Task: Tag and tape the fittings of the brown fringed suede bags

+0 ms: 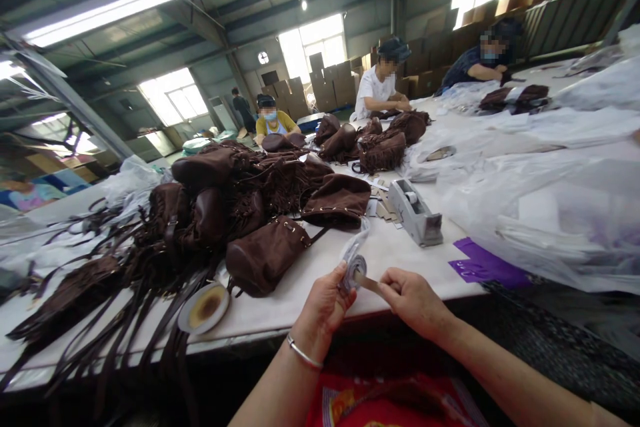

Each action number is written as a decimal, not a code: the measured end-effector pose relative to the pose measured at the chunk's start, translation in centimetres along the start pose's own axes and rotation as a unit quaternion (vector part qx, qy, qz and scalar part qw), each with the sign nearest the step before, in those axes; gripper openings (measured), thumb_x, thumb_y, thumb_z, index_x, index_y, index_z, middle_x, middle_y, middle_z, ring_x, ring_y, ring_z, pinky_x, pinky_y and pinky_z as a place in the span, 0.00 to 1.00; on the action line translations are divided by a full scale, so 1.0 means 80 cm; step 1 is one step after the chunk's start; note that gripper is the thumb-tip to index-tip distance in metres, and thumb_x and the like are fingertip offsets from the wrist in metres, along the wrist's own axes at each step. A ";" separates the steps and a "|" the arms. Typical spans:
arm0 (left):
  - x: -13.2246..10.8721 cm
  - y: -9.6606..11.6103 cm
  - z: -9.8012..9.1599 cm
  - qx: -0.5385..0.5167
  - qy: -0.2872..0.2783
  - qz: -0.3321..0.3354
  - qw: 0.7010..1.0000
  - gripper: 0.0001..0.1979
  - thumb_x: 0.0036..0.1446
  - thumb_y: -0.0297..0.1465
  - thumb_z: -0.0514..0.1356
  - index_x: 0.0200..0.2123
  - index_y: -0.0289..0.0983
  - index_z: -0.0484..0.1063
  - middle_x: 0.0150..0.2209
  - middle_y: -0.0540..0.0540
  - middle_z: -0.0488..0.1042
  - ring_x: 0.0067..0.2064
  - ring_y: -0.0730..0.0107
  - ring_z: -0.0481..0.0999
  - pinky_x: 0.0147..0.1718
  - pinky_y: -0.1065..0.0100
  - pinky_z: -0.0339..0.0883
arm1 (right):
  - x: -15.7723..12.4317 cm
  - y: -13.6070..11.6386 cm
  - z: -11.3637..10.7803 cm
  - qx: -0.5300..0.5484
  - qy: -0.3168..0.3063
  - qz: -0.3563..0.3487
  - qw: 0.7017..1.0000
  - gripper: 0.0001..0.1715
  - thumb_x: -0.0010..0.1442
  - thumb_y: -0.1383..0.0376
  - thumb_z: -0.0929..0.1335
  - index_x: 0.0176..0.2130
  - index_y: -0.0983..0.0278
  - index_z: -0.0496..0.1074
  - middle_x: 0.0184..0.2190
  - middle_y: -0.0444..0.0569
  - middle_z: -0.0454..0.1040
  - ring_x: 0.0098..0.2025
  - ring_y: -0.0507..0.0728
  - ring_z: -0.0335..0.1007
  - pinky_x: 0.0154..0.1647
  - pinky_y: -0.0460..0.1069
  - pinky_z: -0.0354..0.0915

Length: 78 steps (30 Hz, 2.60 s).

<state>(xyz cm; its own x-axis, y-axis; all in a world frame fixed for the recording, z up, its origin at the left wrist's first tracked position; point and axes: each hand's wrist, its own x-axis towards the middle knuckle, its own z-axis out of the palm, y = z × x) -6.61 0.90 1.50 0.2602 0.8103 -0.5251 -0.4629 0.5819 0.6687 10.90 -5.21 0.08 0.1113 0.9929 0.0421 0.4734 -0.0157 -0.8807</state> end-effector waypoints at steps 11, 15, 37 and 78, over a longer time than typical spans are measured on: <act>0.002 -0.006 -0.001 0.036 -0.048 0.041 0.997 0.19 0.44 0.39 0.73 0.33 0.30 0.78 0.29 0.44 0.74 0.26 0.76 0.66 0.24 0.73 0.54 | 0.009 0.014 0.017 0.025 -0.022 0.004 0.999 0.22 0.62 0.48 0.64 0.27 0.62 0.68 0.17 0.41 0.64 0.21 0.52 0.59 0.23 0.46 0.54; 0.003 -0.001 -0.005 0.028 -0.052 0.043 0.997 0.19 0.42 0.40 0.74 0.32 0.30 0.78 0.29 0.44 0.74 0.26 0.76 0.65 0.24 0.73 0.52 | 0.010 0.016 0.021 0.032 -0.045 0.017 0.998 0.22 0.61 0.47 0.64 0.29 0.62 0.70 0.17 0.41 0.63 0.20 0.52 0.58 0.22 0.46 0.54; 0.010 -0.009 -0.010 0.102 -0.036 0.078 0.991 0.29 0.35 0.47 0.74 0.34 0.33 0.72 0.30 0.47 0.70 0.30 0.73 0.66 0.27 0.71 0.56 | 0.049 -0.002 0.046 0.051 -0.038 0.016 0.998 0.27 0.56 0.43 0.68 0.31 0.64 0.76 0.18 0.42 0.65 0.22 0.53 0.61 0.24 0.46 0.58; 0.015 -0.007 -0.058 0.522 -0.073 0.325 0.785 0.13 0.62 0.34 0.54 0.39 0.37 0.78 0.38 0.45 0.76 0.40 0.66 0.72 0.42 0.68 0.63 | 0.090 -0.010 0.044 -0.150 -0.089 -0.321 0.931 0.10 0.63 0.69 0.64 0.30 0.60 0.71 0.33 0.47 0.76 0.38 0.57 0.72 0.43 0.52 0.65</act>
<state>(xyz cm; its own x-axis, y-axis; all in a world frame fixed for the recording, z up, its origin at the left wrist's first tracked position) -9.94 1.20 -1.91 0.3859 0.9146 0.1211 0.3896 -0.2805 0.8772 8.24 2.38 -0.54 -0.4121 0.8130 0.4114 0.6180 0.5812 -0.5295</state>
